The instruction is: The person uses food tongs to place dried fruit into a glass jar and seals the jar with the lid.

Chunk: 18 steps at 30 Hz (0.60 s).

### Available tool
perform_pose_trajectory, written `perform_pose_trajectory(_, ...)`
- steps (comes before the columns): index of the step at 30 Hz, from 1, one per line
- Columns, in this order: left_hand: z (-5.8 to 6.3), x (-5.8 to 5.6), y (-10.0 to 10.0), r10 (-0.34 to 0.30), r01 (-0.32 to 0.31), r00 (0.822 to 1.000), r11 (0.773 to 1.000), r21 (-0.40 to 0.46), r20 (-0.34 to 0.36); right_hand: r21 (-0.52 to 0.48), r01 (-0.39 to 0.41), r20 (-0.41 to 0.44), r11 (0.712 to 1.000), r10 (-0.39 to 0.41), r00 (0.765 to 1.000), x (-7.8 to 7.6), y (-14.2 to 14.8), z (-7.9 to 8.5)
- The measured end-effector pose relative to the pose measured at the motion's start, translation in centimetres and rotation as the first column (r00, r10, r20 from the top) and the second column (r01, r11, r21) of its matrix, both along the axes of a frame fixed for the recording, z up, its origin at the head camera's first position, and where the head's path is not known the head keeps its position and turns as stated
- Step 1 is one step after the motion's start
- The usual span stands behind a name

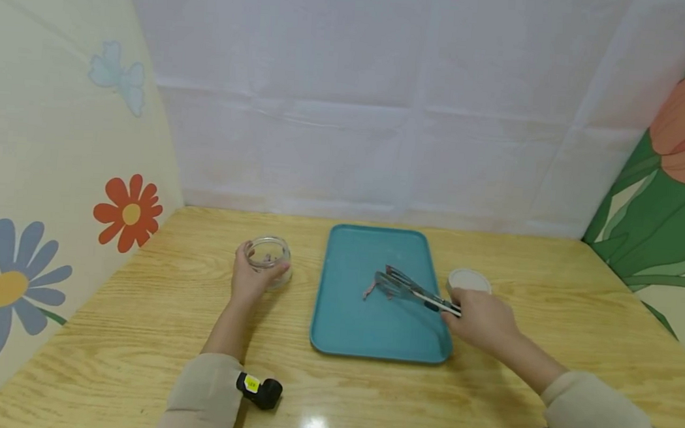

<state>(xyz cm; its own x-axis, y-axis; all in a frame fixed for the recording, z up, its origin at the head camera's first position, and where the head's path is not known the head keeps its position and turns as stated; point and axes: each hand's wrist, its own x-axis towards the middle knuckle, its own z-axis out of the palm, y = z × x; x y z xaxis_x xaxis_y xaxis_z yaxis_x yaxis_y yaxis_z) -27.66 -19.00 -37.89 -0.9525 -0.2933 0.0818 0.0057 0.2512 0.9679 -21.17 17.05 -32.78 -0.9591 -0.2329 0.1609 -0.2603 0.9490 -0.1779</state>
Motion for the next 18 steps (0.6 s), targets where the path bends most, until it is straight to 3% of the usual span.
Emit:
perform_pose_trajectory(10,-0.03,-0.02,0.08,0.004,-0.004,1.000,1.000,-0.004,0.005,0.025,-0.031,-0.068,0.999,0.033,0.997,0.13,0.08,-0.69)
perform_pose_trajectory(18,0.06,0.14,0.11,0.015,-0.015,1.000,1.000,-0.015,0.011,0.001,-0.037,-0.053,0.999,0.037,0.998,0.10,0.38,-0.64)
